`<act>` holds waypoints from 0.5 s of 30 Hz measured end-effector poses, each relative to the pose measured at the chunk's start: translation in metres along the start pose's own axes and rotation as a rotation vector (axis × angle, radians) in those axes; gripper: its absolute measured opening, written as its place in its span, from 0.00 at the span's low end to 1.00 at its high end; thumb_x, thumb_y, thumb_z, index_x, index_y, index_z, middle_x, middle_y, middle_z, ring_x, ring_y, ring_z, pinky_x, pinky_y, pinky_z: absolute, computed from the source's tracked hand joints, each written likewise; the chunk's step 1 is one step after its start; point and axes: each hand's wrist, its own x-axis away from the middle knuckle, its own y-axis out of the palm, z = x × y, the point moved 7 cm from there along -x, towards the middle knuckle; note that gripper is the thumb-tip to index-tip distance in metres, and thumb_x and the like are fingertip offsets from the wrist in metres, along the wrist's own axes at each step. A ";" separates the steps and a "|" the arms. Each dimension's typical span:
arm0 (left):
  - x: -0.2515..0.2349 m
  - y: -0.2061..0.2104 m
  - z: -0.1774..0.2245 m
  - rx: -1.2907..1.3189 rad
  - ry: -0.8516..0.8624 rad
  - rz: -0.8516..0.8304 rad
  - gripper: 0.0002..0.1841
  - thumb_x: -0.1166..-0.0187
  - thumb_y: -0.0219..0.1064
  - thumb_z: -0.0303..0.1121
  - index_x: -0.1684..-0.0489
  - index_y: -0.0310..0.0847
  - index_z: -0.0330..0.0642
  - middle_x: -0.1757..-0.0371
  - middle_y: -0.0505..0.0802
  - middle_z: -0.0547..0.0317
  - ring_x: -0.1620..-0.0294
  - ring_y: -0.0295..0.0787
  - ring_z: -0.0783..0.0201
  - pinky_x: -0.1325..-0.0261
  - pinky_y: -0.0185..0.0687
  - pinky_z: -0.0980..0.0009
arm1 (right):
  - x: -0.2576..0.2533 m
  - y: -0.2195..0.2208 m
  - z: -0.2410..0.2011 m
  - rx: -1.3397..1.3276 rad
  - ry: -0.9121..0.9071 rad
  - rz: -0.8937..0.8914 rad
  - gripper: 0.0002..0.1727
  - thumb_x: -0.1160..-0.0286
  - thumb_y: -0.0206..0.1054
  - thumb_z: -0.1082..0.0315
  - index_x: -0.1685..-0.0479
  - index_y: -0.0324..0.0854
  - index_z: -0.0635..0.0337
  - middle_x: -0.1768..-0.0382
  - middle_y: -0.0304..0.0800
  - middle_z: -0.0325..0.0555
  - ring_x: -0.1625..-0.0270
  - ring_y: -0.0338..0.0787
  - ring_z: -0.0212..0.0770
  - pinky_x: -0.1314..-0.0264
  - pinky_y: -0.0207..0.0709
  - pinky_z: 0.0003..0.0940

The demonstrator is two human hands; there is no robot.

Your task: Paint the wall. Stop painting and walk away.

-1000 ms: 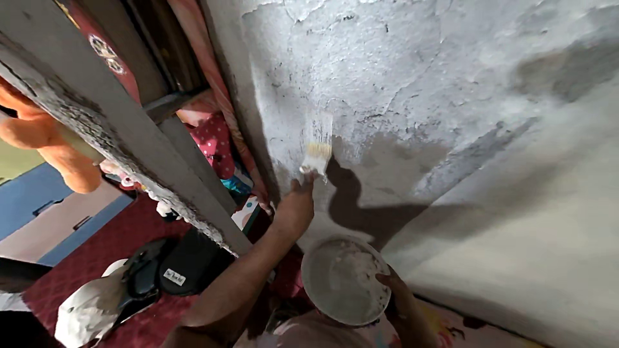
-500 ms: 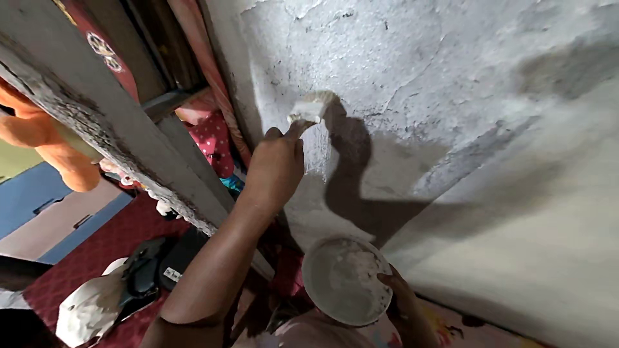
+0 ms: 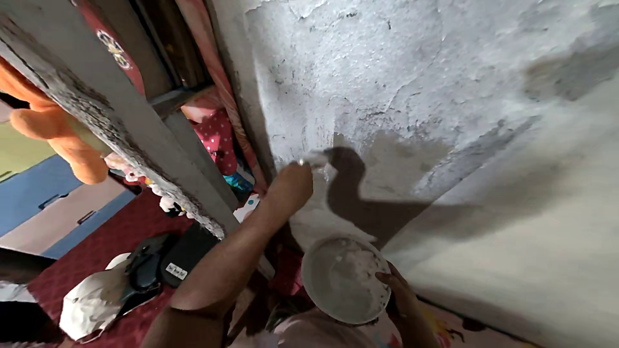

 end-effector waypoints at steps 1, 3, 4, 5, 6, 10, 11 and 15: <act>0.001 -0.025 0.004 0.012 0.018 0.057 0.20 0.08 0.52 0.36 0.28 0.79 0.32 0.41 0.87 0.32 0.39 0.86 0.36 0.36 0.80 0.39 | 0.000 0.002 -0.001 -0.012 -0.001 -0.007 0.37 0.35 0.64 0.66 0.19 0.65 0.60 0.47 0.89 0.45 0.55 0.93 0.31 0.57 0.90 0.29; 0.008 -0.067 0.014 0.006 0.041 0.181 0.19 0.08 0.53 0.35 0.31 0.81 0.32 0.46 0.89 0.33 0.40 0.87 0.37 0.36 0.80 0.40 | 0.001 0.004 -0.001 -0.038 -0.009 -0.011 0.38 0.36 0.65 0.66 0.18 0.65 0.61 0.46 0.90 0.45 0.54 0.94 0.31 0.55 0.90 0.29; 0.013 -0.079 0.017 0.007 0.045 0.243 0.20 0.08 0.53 0.35 0.29 0.80 0.32 0.46 0.89 0.33 0.40 0.87 0.38 0.36 0.80 0.43 | 0.002 0.005 -0.001 -0.038 -0.010 -0.015 0.39 0.36 0.65 0.66 0.17 0.64 0.61 0.46 0.89 0.44 0.54 0.94 0.31 0.55 0.90 0.29; 0.017 -0.085 0.018 0.016 0.053 0.309 0.20 0.09 0.54 0.35 0.28 0.80 0.32 0.46 0.88 0.34 0.42 0.87 0.40 0.37 0.81 0.45 | 0.002 0.005 0.000 -0.032 -0.009 -0.018 0.39 0.37 0.64 0.66 0.17 0.63 0.60 0.45 0.90 0.44 0.53 0.94 0.30 0.54 0.90 0.29; 0.021 -0.085 0.018 0.035 0.068 0.379 0.20 0.10 0.56 0.35 0.27 0.79 0.33 0.46 0.88 0.34 0.46 0.88 0.41 0.40 0.83 0.47 | 0.002 0.006 0.000 -0.025 -0.005 -0.017 0.39 0.36 0.64 0.67 0.17 0.63 0.60 0.44 0.89 0.44 0.53 0.93 0.30 0.55 0.90 0.28; 0.025 -0.019 0.010 0.084 0.084 0.452 0.24 0.11 0.58 0.33 0.18 0.71 0.37 0.41 0.85 0.34 0.59 0.91 0.43 0.55 0.90 0.48 | 0.005 0.006 0.003 -0.011 0.012 -0.014 0.37 0.32 0.61 0.68 0.16 0.61 0.61 0.43 0.88 0.46 0.52 0.92 0.30 0.54 0.89 0.28; 0.019 0.007 0.005 0.083 0.054 0.376 0.24 0.11 0.57 0.33 0.16 0.70 0.39 0.38 0.84 0.34 0.58 0.91 0.43 0.54 0.90 0.48 | 0.003 0.005 0.006 -0.019 0.004 -0.011 0.37 0.33 0.62 0.68 0.17 0.62 0.61 0.44 0.88 0.46 0.53 0.93 0.31 0.55 0.90 0.29; 0.007 0.070 -0.003 0.060 -0.052 -0.042 0.25 0.08 0.52 0.35 0.12 0.64 0.40 0.28 0.79 0.33 0.40 0.88 0.40 0.37 0.84 0.47 | 0.001 0.006 0.007 -0.008 0.001 -0.042 0.38 0.35 0.64 0.66 0.17 0.63 0.61 0.44 0.89 0.46 0.52 0.93 0.32 0.54 0.90 0.30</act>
